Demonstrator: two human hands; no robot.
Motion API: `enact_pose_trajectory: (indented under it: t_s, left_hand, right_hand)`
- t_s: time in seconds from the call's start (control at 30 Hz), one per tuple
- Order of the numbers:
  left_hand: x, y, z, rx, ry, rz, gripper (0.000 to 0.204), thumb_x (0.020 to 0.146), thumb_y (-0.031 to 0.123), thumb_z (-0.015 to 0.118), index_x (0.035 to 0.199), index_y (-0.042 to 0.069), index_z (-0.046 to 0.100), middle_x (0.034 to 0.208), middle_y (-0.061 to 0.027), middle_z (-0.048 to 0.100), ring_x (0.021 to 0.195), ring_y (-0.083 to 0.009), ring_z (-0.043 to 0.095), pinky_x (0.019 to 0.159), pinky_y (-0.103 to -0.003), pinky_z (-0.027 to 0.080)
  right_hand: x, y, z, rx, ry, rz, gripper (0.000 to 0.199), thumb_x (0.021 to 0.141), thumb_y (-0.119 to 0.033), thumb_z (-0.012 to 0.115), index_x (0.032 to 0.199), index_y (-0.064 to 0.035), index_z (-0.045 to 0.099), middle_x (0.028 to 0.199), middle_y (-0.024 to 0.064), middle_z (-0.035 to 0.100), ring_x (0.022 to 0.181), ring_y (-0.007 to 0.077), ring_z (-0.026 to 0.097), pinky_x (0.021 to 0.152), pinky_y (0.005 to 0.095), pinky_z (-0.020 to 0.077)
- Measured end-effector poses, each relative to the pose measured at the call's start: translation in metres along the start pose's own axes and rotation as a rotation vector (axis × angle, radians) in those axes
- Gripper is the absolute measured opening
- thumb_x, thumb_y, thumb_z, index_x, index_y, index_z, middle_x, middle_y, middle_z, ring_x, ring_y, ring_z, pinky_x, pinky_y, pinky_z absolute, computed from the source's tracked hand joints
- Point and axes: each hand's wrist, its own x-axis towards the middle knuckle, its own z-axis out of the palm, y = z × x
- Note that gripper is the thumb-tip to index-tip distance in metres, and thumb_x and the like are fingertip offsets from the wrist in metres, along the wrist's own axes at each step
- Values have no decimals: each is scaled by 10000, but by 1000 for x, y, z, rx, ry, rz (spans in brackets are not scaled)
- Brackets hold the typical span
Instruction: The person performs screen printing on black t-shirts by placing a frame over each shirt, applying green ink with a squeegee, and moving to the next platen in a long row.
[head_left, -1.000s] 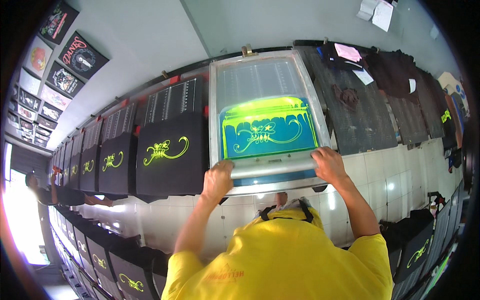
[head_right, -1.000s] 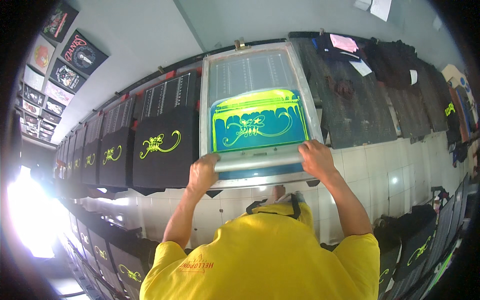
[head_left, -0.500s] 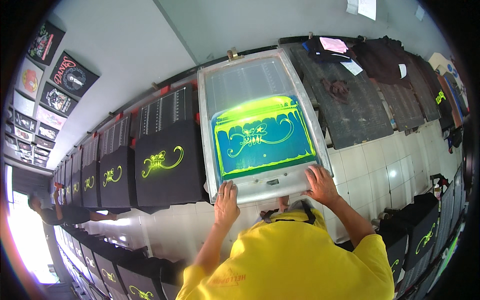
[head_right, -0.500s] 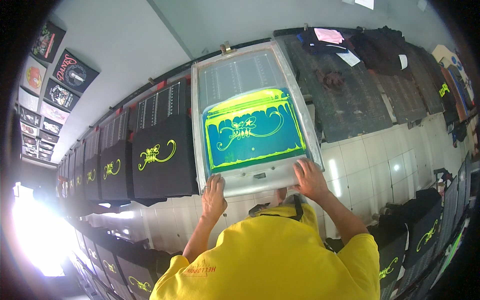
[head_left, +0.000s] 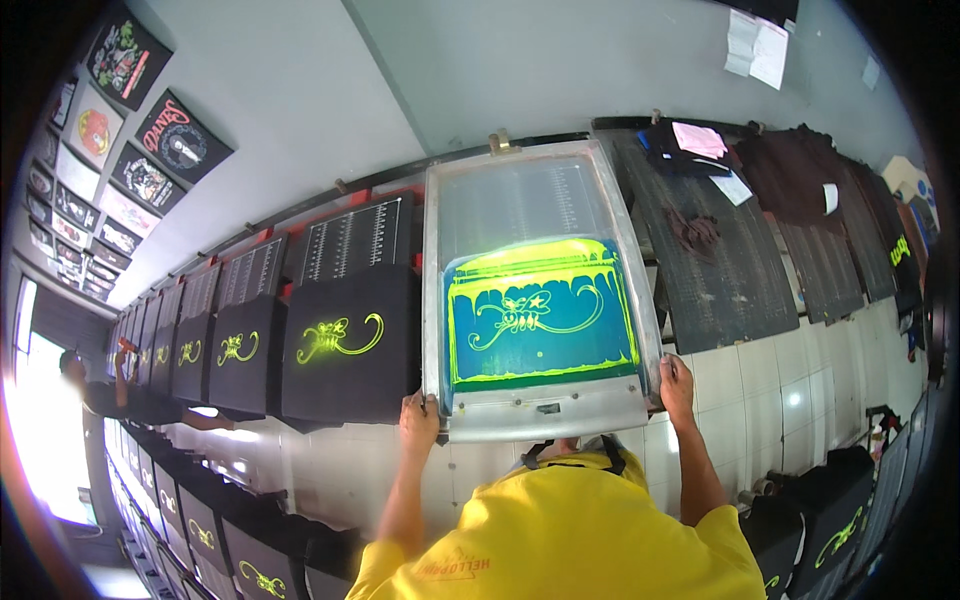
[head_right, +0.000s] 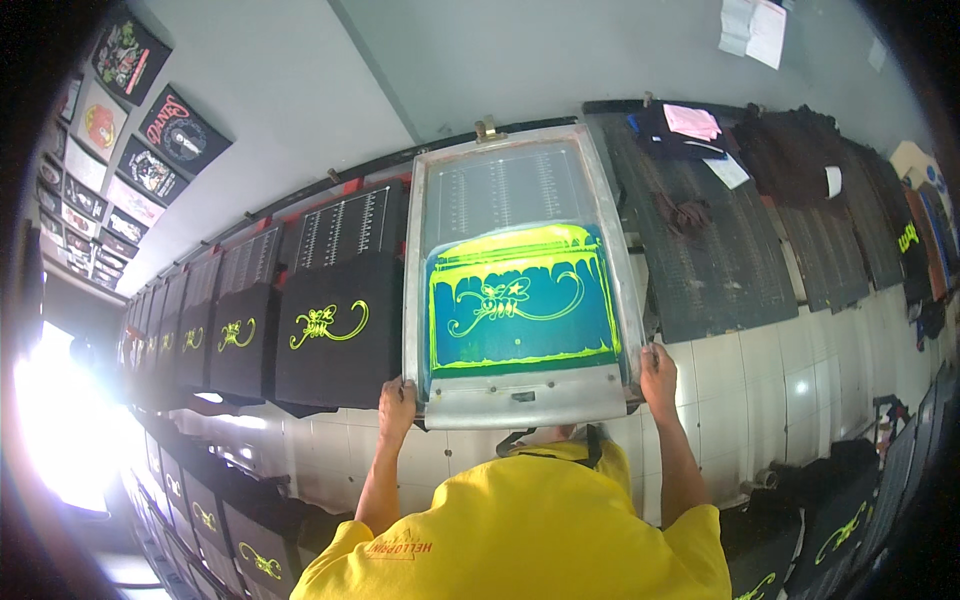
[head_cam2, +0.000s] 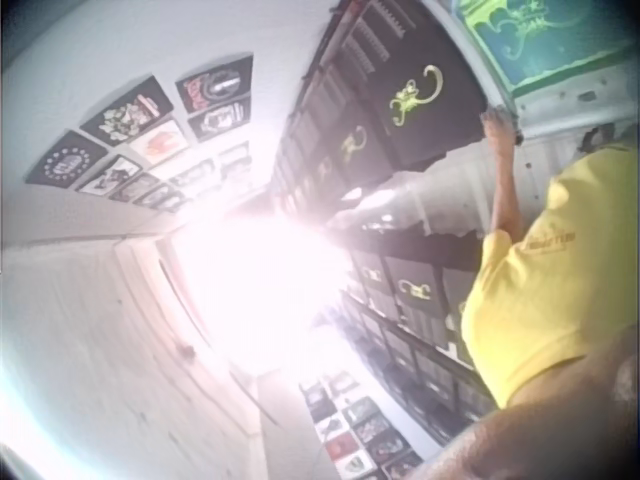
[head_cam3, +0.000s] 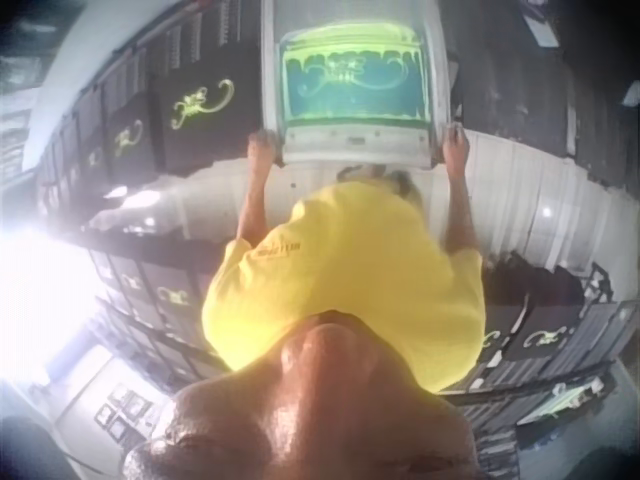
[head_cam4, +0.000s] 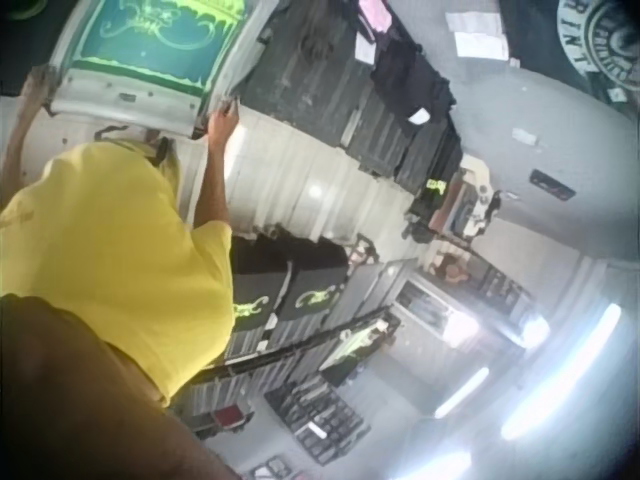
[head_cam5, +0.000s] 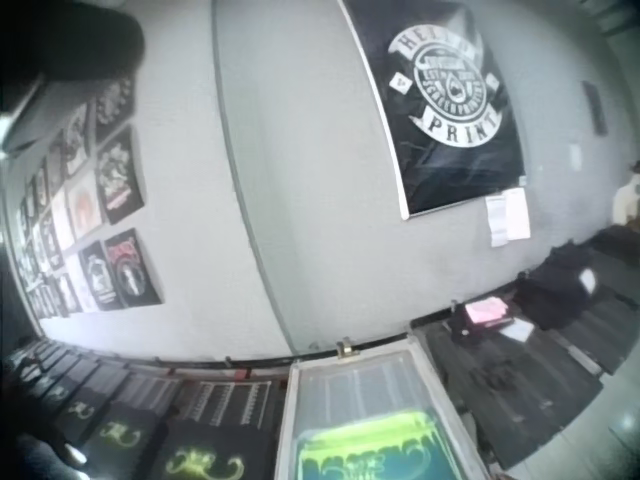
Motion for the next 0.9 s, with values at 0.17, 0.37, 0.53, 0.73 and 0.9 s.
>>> enact_pose_trajectory:
  t_s: [0.17,0.37,0.53,0.73,0.9]
  left_hand:
    - [2,-28,22,-10,89,-9,262,914,187,558,987,-47,649,921,-236,646,870,-427,625,780,-471,503]
    - [20,4,19,4,206,-182,256,907,209,569,830,-5,686,847,-213,673,815,-420,643,722,-454,513]
    - [22,16,6,-34,71,-362,360,927,313,563,795,-5,666,768,-248,631,778,-446,620,702,-482,488]
    - [19,19,4,-59,95,-472,403,917,381,574,807,6,673,819,-231,648,840,-434,620,747,-490,482]
    - [17,20,6,-71,114,-459,408,921,396,566,836,16,686,834,-224,654,851,-427,627,761,-486,492]
  right_hand:
    - [9,9,17,112,98,-3,307,942,-222,549,850,70,561,674,152,508,635,233,454,620,387,402]
    - [12,1,17,63,45,50,328,938,-243,543,844,72,547,720,174,538,671,281,486,671,401,422]
    - [14,-1,14,31,-8,72,342,959,-259,510,965,78,566,859,215,584,796,334,539,775,422,433]
    - [14,-3,15,65,-16,95,361,962,-271,507,1031,73,594,978,236,618,916,375,578,851,441,441]
    - [16,-2,13,93,-56,125,358,963,-260,497,1023,81,590,957,232,614,895,357,578,844,429,442]
